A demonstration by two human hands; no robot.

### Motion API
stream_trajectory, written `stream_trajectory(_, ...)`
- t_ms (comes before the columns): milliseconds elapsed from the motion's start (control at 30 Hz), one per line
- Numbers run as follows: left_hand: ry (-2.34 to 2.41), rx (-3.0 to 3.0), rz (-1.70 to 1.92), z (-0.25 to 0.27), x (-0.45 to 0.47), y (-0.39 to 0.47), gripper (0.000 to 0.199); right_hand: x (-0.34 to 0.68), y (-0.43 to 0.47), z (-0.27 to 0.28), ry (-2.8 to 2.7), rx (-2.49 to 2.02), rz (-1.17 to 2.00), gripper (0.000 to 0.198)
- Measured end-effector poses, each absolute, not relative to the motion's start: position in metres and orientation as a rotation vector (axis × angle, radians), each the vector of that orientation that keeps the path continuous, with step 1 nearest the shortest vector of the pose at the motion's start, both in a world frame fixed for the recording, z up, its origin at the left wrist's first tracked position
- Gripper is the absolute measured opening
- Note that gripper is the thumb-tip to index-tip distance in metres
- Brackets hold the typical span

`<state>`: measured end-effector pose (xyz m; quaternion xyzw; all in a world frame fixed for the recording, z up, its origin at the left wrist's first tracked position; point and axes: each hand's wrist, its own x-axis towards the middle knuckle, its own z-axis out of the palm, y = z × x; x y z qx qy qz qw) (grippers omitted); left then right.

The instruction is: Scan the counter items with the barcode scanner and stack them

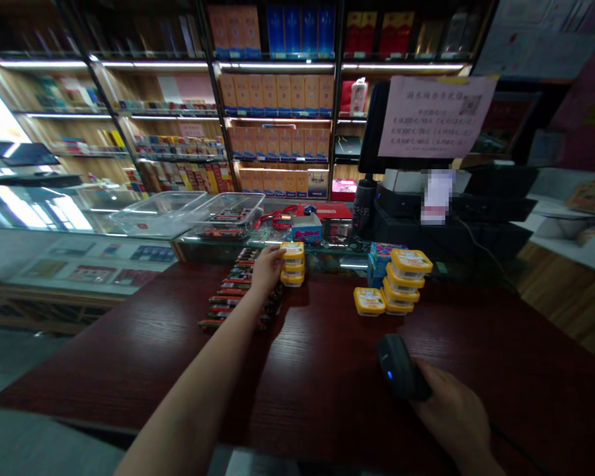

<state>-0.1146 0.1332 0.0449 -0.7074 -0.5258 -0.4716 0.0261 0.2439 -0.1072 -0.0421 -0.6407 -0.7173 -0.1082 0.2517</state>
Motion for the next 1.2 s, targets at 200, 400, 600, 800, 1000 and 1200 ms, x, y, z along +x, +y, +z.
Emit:
stream_trajectory(200, -1.49, -2.129, -1.709, 0.05, -0.108, 0.118, 0.022, 0.243, -0.107, -0.039, -1.957, -1.753, -0.281, 0.028)
stream_trajectory(400, -1.486, -2.068, -1.975, 0.029, -0.066, 0.065, 0.019, 0.24, -0.107, -0.036, -1.939, -1.71, -0.25, 0.027)
stream_trajectory(600, -1.597, -2.193, -2.006, -0.009, -0.032, 0.041, 0.011, 0.236, -0.105, -0.02, -1.875, -1.831, -0.05, 0.03)
stream_trajectory(800, -1.638, -2.182, -1.878, -0.023, -0.026, 0.035, 0.01, 0.226, -0.106, 0.009, -1.695, -1.618, 0.548, 0.032)
stream_trajectory(1000, -1.619, -2.199, -1.857, -0.026, -0.024, 0.032, 0.012, 0.2, -0.113, 0.031, -1.721, -1.476, 0.754, 0.032)
stream_trajectory(1200, -1.617, -2.206, -1.812, -0.027, -0.025, 0.029, 0.01, 0.195, -0.113, 0.031, -1.719, -1.515, 0.717, 0.032)
